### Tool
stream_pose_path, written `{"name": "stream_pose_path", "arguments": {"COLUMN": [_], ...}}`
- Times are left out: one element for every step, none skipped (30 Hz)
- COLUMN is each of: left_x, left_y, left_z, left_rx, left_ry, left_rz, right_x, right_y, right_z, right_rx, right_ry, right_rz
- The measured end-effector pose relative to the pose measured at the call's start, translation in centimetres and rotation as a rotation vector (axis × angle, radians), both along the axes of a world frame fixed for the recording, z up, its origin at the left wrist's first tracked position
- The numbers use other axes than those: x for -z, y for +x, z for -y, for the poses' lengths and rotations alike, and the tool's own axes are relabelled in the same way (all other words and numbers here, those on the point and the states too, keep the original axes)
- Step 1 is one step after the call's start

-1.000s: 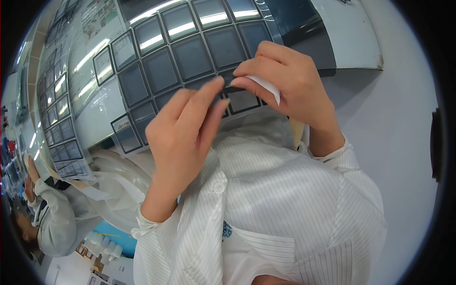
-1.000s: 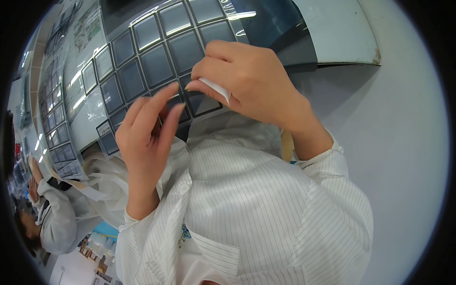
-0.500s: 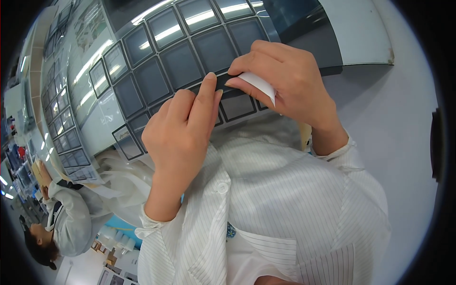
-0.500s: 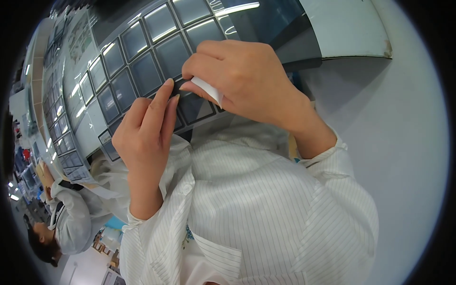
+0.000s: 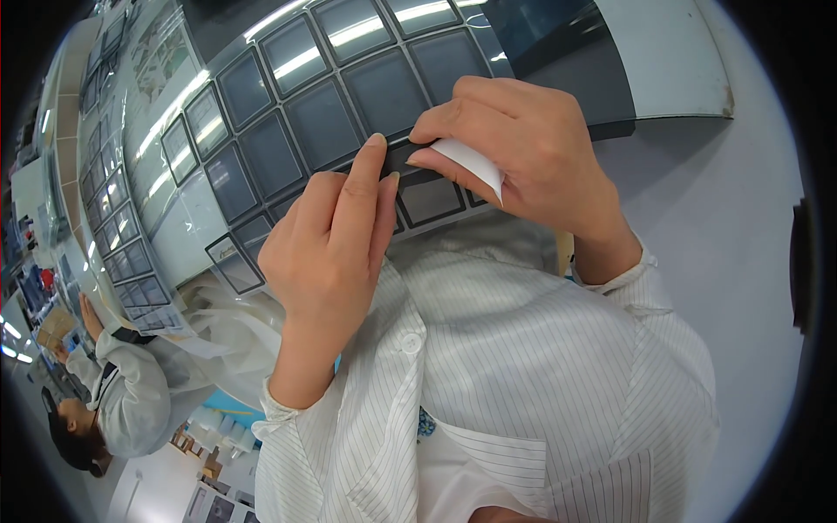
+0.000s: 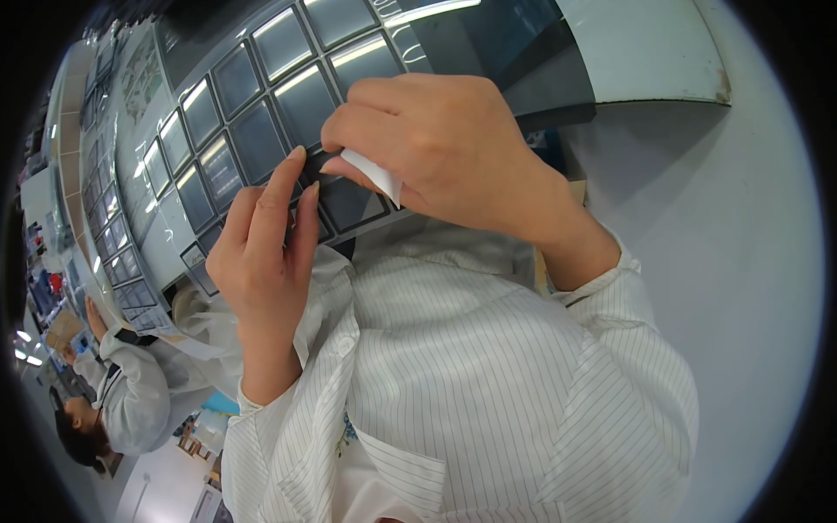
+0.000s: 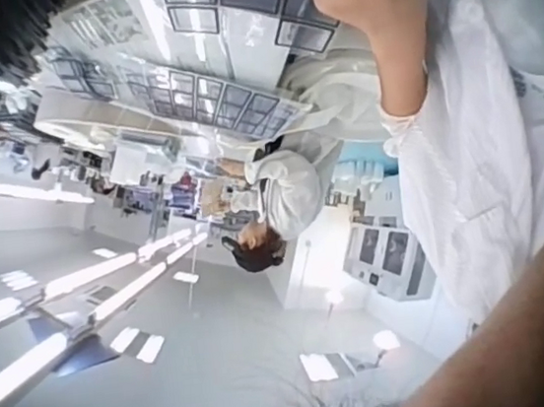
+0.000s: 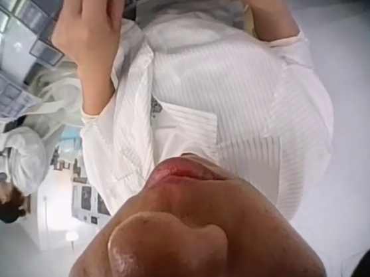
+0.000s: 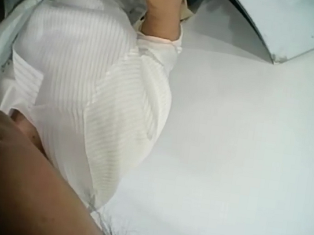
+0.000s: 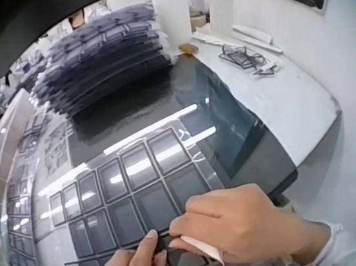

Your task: Wiping down and inspecting plastic manufacturing grids using a cleaning cloth.

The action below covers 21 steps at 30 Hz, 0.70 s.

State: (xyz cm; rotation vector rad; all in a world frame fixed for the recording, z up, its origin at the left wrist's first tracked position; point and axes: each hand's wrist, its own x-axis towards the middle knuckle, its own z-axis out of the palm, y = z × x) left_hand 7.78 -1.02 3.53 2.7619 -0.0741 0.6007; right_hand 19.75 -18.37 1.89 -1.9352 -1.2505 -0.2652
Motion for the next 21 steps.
{"name": "stream_pose_path", "arguments": {"left_x": [-0.10,-0.14,-0.15,-0.13,-0.11,-0.06,0.01,0.03,0.00,-0.03,-0.08,-0.16,-0.24,-0.28,-0.27,-0.29,-0.29,-0.23,-0.10,-0.02,-0.03], "left_y": [0.06,0.09,0.08,0.04,0.01,0.00,0.01,0.02,0.02,0.03,0.04,0.05,0.06,0.07,0.07,0.06,0.05,0.03,0.00,0.00,0.02], "left_z": [0.05,0.07,0.07,0.06,0.06,0.06,0.04,0.04,0.06,0.08,0.10,0.12,0.13,0.14,0.12,0.10,0.09,0.10,0.09,0.08,0.11], "left_rx": [0.006,0.011,0.012,0.012,0.013,0.013,0.014,0.016,0.016,0.016,0.015,0.016,0.015,0.013,0.014,0.014,0.014,0.014,0.005,-0.003,-0.004], "left_ry": [0.003,0.005,0.006,0.009,0.013,0.013,0.012,0.011,0.011,0.005,0.000,0.000,0.002,0.004,0.005,0.000,-0.006,-0.005,-0.027,-0.050,-0.049], "left_rz": [-0.002,-0.004,-0.004,0.000,0.004,0.003,0.013,0.022,0.022,0.021,0.019,0.019,0.011,0.003,0.003,0.001,-0.001,-0.001,-0.001,-0.002,-0.002], "right_x": [0.00,0.01,0.04,0.04,0.03,0.00,-0.01,-0.01,0.01,0.04,0.08,0.12,0.15,0.15,0.14,0.12,0.11,0.11,0.13,0.13,0.12], "right_y": [0.01,0.02,0.04,0.03,0.02,0.01,0.01,0.01,0.01,0.03,0.03,0.03,0.03,0.03,0.03,0.03,0.03,0.03,0.04,0.05,0.06], "right_z": [0.01,0.00,-0.02,-0.03,-0.03,-0.04,-0.04,-0.03,-0.03,-0.02,-0.02,-0.02,-0.02,-0.02,-0.01,0.00,0.01,0.01,-0.01,-0.03,-0.05], "right_rx": [0.002,0.002,0.002,0.002,0.003,0.004,0.005,0.006,0.005,0.003,0.003,0.004,0.005,0.006,0.005,0.003,0.004,0.002,0.000,0.000,0.000], "right_ry": [0.000,0.000,0.003,0.006,0.006,0.007,0.008,0.008,0.007,0.007,0.007,0.009,0.011,0.011,0.010,0.009,0.009,0.010,0.011,0.011,0.011], "right_rz": [0.003,0.003,0.004,0.006,0.005,0.004,0.004,0.004,0.003,0.003,0.003,0.004,0.006,0.006,0.003,0.001,0.001,0.000,-0.002,-0.002,-0.004]}}
